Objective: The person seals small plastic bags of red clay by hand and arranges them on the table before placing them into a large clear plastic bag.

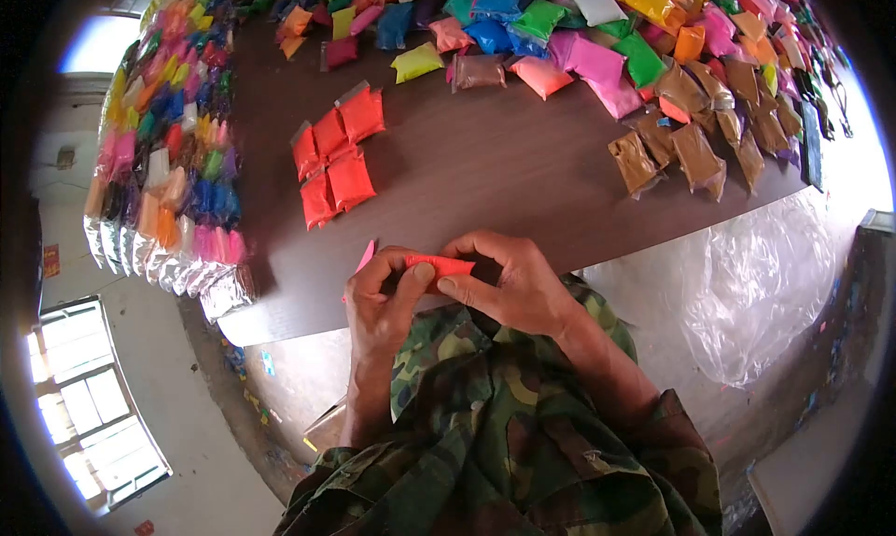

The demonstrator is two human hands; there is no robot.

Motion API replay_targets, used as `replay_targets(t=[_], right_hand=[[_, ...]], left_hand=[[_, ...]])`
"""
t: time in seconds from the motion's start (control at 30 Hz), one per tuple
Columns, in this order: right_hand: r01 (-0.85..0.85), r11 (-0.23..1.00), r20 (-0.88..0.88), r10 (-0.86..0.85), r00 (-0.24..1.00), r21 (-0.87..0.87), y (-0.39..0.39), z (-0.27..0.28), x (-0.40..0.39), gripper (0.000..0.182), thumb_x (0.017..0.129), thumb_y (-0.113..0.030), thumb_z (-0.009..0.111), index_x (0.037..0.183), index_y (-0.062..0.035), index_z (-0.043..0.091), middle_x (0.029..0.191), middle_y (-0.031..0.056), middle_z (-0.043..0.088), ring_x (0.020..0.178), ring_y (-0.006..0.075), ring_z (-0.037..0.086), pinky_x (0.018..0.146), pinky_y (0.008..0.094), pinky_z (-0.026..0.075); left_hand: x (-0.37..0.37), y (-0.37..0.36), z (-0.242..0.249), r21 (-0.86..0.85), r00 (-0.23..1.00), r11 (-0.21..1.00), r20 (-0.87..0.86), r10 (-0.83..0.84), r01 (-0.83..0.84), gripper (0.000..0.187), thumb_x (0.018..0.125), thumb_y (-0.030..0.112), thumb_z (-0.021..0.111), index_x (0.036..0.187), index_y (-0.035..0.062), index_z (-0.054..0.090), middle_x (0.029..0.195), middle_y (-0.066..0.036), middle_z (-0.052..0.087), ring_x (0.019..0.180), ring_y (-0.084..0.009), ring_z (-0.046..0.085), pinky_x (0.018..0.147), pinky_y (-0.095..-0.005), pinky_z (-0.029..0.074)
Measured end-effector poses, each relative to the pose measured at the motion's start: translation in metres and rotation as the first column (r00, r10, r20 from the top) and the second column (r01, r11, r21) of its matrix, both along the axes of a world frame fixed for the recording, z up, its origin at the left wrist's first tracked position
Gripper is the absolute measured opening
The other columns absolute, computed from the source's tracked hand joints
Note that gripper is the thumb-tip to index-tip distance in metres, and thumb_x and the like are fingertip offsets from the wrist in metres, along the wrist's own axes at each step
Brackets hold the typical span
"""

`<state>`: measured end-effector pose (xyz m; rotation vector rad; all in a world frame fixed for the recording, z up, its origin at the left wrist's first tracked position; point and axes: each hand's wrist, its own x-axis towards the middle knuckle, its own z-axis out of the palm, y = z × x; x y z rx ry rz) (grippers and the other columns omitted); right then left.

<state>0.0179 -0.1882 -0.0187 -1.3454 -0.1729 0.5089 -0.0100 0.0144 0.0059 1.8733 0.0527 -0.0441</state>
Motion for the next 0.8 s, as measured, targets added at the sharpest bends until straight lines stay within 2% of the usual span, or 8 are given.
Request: replay_targets(t=[0.2,0.3,0.33,0.43,0.5,0.6,0.7,0.8], right_hand=[[-0.032,0.999,0.023,0.032,0.999,0.008,0.0,-0.002,0.001,0.019,0.096,-0.01,0.076,0.111,0.0017,0.071,0.095,0.0008,0.071,0.09,0.005,0.061,0.079,0.0262,0.053],[0.014,1.0,0.042,-0.014,0.999,0.014,0.001,-0.001,0.0,0.017,0.096,-0.009,0.076,0.109,0.0019,0.072,0.094,0.0008,0.071,0.088,0.0054,0.061,0.078,0.0261,0.053],[0.037,0.999,0.113,-0.033,0.993,-0.036,0.001,-0.003,0.0,0.017,0.096,-0.009,0.076,0.109,0.0019,0.072,0.093,0.0012,0.071,0.088,0.0058,0.061,0.078,0.0263,0.053],[0.073,0.997,0.055,-0.074,0.996,0.032,0.004,-0.009,-0.004,0.017,0.097,-0.008,0.076,0.11,0.0014,0.071,0.093,0.002,0.071,0.089,0.006,0.062,0.078,0.0266,0.053],[0.066,0.998,0.04,-0.066,0.997,0.007,0.006,-0.007,-0.003,0.018,0.096,-0.009,0.076,0.111,0.0006,0.071,0.093,0.0024,0.072,0.088,0.0058,0.062,0.077,0.0267,0.053],[0.027,1.0,0.084,-0.026,0.996,-0.016,0.006,-0.006,0.001,0.021,0.097,-0.013,0.075,0.113,-0.0003,0.071,0.093,0.0027,0.072,0.085,0.0063,0.062,0.075,0.027,0.053],[-0.031,0.995,0.113,0.042,0.993,-0.096,0.003,0.0,0.005,0.024,0.097,-0.018,0.074,0.114,-0.0006,0.071,0.092,0.0032,0.072,0.083,0.0075,0.063,0.074,0.0276,0.053],[-0.056,0.98,0.125,0.08,0.989,-0.189,0.002,0.013,0.007,0.025,0.099,-0.021,0.073,0.114,-0.0006,0.071,0.092,0.0037,0.072,0.083,0.0087,0.063,0.074,0.0283,0.053]], left_hand=[[-0.008,0.0,0.002,0.115,1.0,0.993,-0.007,0.024,-0.023,0.017,0.095,0.014,0.076,0.098,-0.0017,0.073,0.083,-0.004,0.07,0.075,-0.0102,0.059,0.068,-0.0282,0.048],[-0.007,-0.005,0.007,-0.047,0.993,0.997,-0.1,0.063,-0.068,0.021,0.093,0.016,0.079,0.1,-0.003,0.072,0.084,-0.004,0.069,0.077,-0.0101,0.059,0.071,-0.0275,0.049],[-0.009,-0.004,0.005,-0.028,0.993,0.998,-0.107,0.052,-0.055,0.022,0.092,0.016,0.079,0.101,-0.0036,0.072,0.084,-0.004,0.069,0.077,-0.0101,0.059,0.072,-0.0273,0.049],[-0.01,-0.003,0.0,-0.022,0.991,0.999,-0.126,0.037,-0.04,0.024,0.091,0.016,0.08,0.101,-0.0043,0.072,0.084,-0.004,0.068,0.077,-0.0097,0.059,0.072,-0.027,0.049],[-0.009,-0.004,0.001,-0.085,0.99,0.995,-0.132,0.049,-0.06,0.022,0.092,0.015,0.08,0.1,-0.0038,0.071,0.081,-0.002,0.066,0.075,-0.009,0.057,0.069,-0.0273,0.048],[-0.008,0.002,-0.002,-0.006,0.993,0.999,-0.117,0.031,-0.031,0.019,0.092,0.013,0.079,0.097,-0.003,0.07,0.077,-0.001,0.062,0.072,-0.0076,0.052,0.064,-0.0279,0.044],[-0.008,0.005,-0.007,-0.036,0.998,0.999,-0.051,0.03,-0.032,0.017,0.093,0.012,0.078,0.094,-0.0016,0.069,0.074,0.002,0.059,0.071,-0.0066,0.047,0.06,-0.0288,0.041],[-0.012,0.007,-0.01,-0.139,0.991,0.986,-0.112,0.075,-0.091,0.017,0.094,0.014,0.078,0.097,-0.0012,0.072,0.079,0.002,0.063,0.074,-0.0062,0.051,0.063,-0.0273,0.044]])
